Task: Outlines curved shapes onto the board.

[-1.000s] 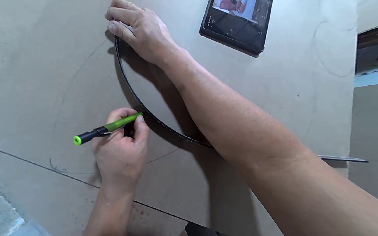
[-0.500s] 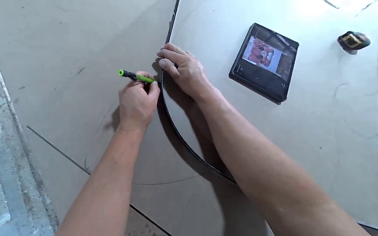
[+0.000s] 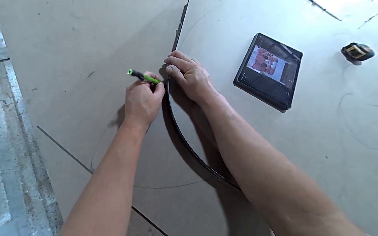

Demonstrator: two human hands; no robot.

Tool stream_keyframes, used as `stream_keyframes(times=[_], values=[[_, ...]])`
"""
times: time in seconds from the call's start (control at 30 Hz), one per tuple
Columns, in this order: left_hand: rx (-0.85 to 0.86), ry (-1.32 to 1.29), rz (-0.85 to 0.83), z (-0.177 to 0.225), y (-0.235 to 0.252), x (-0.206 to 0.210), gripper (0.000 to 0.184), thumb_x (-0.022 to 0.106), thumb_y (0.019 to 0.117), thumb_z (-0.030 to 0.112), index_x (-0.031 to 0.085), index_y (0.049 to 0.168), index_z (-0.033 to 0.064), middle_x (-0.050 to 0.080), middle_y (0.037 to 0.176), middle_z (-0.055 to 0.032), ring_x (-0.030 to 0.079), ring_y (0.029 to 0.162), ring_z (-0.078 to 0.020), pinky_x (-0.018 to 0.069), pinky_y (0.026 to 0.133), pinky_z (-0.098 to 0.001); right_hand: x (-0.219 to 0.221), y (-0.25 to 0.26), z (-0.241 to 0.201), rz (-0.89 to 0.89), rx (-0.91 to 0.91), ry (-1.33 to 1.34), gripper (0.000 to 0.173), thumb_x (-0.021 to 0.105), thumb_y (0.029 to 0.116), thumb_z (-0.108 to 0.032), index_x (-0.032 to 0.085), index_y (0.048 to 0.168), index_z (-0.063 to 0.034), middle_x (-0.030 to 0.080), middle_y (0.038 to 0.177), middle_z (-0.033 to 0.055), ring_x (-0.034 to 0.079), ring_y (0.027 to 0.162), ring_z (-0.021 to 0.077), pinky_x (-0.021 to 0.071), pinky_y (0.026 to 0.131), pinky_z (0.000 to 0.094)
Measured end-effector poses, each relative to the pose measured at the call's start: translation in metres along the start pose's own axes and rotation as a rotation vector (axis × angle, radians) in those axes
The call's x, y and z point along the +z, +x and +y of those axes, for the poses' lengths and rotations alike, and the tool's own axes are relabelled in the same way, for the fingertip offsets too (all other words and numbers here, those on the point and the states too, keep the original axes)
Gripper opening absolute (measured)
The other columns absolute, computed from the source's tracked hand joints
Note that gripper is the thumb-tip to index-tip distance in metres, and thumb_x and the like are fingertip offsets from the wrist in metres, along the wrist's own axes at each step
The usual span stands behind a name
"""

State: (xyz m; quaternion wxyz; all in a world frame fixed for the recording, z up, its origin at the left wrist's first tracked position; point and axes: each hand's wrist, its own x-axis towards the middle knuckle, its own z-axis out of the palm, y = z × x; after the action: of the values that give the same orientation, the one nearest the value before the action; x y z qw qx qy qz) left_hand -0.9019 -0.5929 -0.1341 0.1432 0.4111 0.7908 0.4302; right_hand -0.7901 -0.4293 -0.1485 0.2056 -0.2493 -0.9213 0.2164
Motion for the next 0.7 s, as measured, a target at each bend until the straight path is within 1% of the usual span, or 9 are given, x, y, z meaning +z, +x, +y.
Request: stream_keyframes(times=[0.1, 0.3, 0.37, 0.43, 0.47, 0.5, 0.57, 0.63, 0.7], values=[[-0.005, 0.000, 0.016, 0.000, -0.012, 0.000, 0.012, 0.063, 0.0987, 0.025, 0.071, 0.106, 0.0195, 0.070, 0.080, 0.0049, 0.065, 0.071, -0.0058, 0.0544, 0.066, -0.0312, -0.001, -0.001, -0.001, -0.001, 0.014, -0.007, 0.047, 0.039, 0.1084, -0.054, 0.067, 0.137, -0.0289, 0.055, 0.152, -0.0097, 0.051, 0.139, 0.0102, 0.0380, 0.116, 0.0452], [-0.037, 0.017, 0.000, 0.006, 0.022, 0.007, 0.014, 0.062, 0.0987, 0.025, 0.072, 0.106, 0.0169, 0.071, 0.083, 0.0017, 0.067, 0.074, -0.0093, 0.0554, 0.072, -0.0349, -0.003, 0.000, -0.002, -0.015, 0.001, -0.011, 0.048, 0.039, 0.1081, -0.055, 0.068, 0.136, -0.0280, 0.056, 0.152, -0.0093, 0.053, 0.138, 0.0110, 0.0390, 0.114, 0.0450], [-0.044, -0.025, 0.013, 0.005, 0.010, 0.004, 0.014, 0.062, 0.0989, 0.025, 0.071, 0.106, 0.0171, 0.071, 0.082, 0.0021, 0.067, 0.073, -0.0091, 0.0563, 0.070, -0.0347, -0.003, 0.000, -0.001, -0.012, -0.001, -0.009, 0.048, 0.039, 0.1080, -0.055, 0.068, 0.136, -0.0280, 0.056, 0.152, -0.0095, 0.052, 0.138, 0.0105, 0.0383, 0.115, 0.0445], [-0.033, -0.146, 0.086, 0.005, -0.025, 0.001, 0.016, 0.061, 0.1025, 0.026, 0.068, 0.112, 0.0147, 0.074, 0.086, 0.0019, 0.071, 0.073, -0.0097, 0.0627, 0.066, -0.0337, -0.002, 0.000, 0.001, -0.022, -0.006, -0.011, 0.048, 0.037, 0.1090, -0.053, 0.066, 0.138, -0.0282, 0.053, 0.154, -0.0098, 0.051, 0.140, 0.0103, 0.0376, 0.116, 0.0446], [-0.007, -0.201, 0.127, 0.007, -0.049, 0.002, 0.019, 0.059, 0.1053, 0.027, 0.065, 0.117, 0.0137, 0.075, 0.092, 0.0011, 0.074, 0.076, -0.0109, 0.0658, 0.068, -0.0344, -0.001, 0.001, 0.003, -0.019, -0.016, -0.009, 0.049, 0.034, 0.1098, -0.051, 0.065, 0.139, -0.0272, 0.053, 0.155, -0.0093, 0.050, 0.140, 0.0107, 0.0372, 0.117, 0.0455], [0.028, -0.197, 0.141, 0.012, -0.076, 0.004, 0.024, 0.054, 0.1077, 0.029, 0.063, 0.125, 0.0139, 0.075, 0.101, 0.0007, 0.075, 0.085, -0.0112, 0.0672, 0.074, -0.0351, -0.001, 0.002, 0.004, -0.014, -0.022, -0.002, 0.049, 0.032, 0.1106, -0.047, 0.065, 0.139, -0.0259, 0.052, 0.156, -0.0089, 0.049, 0.142, 0.0111, 0.0364, 0.117, 0.0468], [0.083, -0.048, 0.082, 0.022, -0.129, 0.011, 0.038, 0.044, 0.1100, 0.033, 0.057, 0.141, 0.0157, 0.071, 0.124, 0.0004, 0.070, 0.107, -0.0105, 0.0625, 0.088, -0.0352, -0.003, 0.003, 0.005, -0.015, -0.011, 0.029, 0.048, 0.029, 0.1103, -0.041, 0.065, 0.138, -0.0252, 0.049, 0.158, -0.0105, 0.047, 0.144, 0.0108, 0.0333, 0.120, 0.0489], [0.135, 0.090, 0.045, 0.026, -0.166, 0.022, 0.039, 0.047, 0.1081, 0.031, 0.061, 0.140, 0.0144, 0.068, 0.132, -0.0029, 0.066, 0.121, -0.0157, 0.0595, 0.098, -0.0357, -0.005, 0.002, 0.006, -0.023, 0.004, 0.061, 0.045, 0.036, 0.1073, -0.039, 0.065, 0.139, -0.0268, 0.047, 0.159, -0.0123, 0.046, 0.144, 0.0109, 0.0316, 0.122, 0.0510], [0.161, 0.156, 0.047, 0.028, -0.183, 0.025, 0.036, 0.052, 0.1062, 0.029, 0.066, 0.135, 0.0121, 0.067, 0.137, -0.0047, 0.061, 0.131, -0.0199, 0.0554, 0.106, -0.0370, -0.010, -0.008, 0.005, -0.057, 0.049, 0.081, 0.054, 0.048, 0.1018, -0.041, 0.052, 0.154, -0.0248, 0.038, 0.165, -0.0078, 0.042, 0.148, 0.0172, 0.0303, 0.123, 0.0534]])
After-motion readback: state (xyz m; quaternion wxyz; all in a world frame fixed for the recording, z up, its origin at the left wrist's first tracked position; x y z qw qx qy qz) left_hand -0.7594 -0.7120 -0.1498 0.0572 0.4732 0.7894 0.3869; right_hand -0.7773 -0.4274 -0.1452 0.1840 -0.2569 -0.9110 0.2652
